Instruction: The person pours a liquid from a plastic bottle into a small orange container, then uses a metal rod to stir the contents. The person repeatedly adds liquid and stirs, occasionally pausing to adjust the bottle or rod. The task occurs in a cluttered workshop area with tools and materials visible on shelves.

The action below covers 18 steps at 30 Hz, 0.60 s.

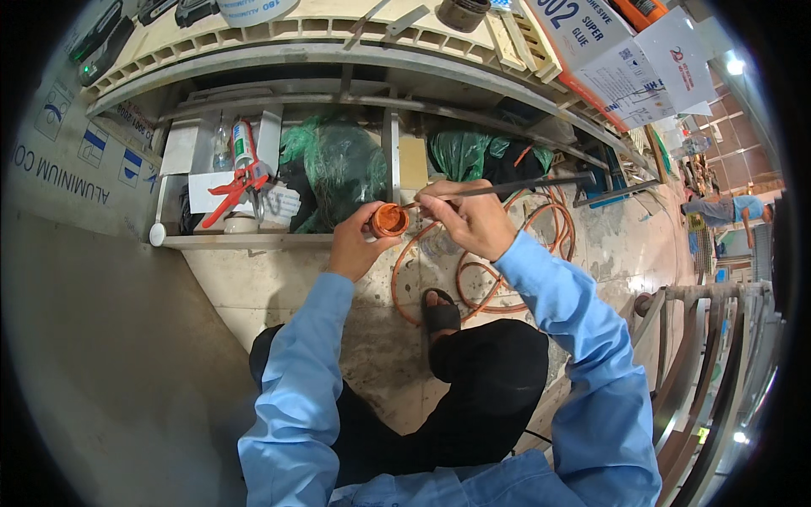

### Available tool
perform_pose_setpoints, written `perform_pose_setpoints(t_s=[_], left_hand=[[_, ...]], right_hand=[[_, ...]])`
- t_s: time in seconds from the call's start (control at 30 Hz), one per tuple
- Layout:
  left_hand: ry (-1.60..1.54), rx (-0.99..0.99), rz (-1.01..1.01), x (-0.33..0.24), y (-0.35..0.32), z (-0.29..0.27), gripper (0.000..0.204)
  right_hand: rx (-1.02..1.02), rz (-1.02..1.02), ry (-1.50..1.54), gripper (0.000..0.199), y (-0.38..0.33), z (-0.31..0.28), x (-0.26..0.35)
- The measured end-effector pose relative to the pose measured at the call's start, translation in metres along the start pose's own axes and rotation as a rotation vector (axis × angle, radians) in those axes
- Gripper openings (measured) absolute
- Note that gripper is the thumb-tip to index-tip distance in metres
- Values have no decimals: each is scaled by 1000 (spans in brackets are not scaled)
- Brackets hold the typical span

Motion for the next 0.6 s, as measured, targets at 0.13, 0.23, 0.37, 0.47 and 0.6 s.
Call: perform_pose_setpoints(t_s=[0.13,0.23,0.37,0.47,0.6], left_hand=[[-4,-2,-26,5,0,0,66],[24,0,-30,6,-1,2,67],[-7,13,-13,4,2,4,66],[-16,-4,0,1,1,0,65],[20,-7,9,-1,-2,-2,63]], right_hand=[[83,-4,168,17,-1,9,-3],[131,26,-71,16,-1,9,-9],[-74,-93,-111,19,-1,-4,1],[93,-166,58,19,-4,12,10],[92,48,-63,21,-4,4,-9]])
Point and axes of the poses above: each hand's wrist, its own y-axis towards the middle knuckle, its own z-axis out of the palm, x = y × z, the point moved 8 cm from there along y, towards the middle knuckle, and after that the axes turned 1 degree about x, right-handed, at the moved point
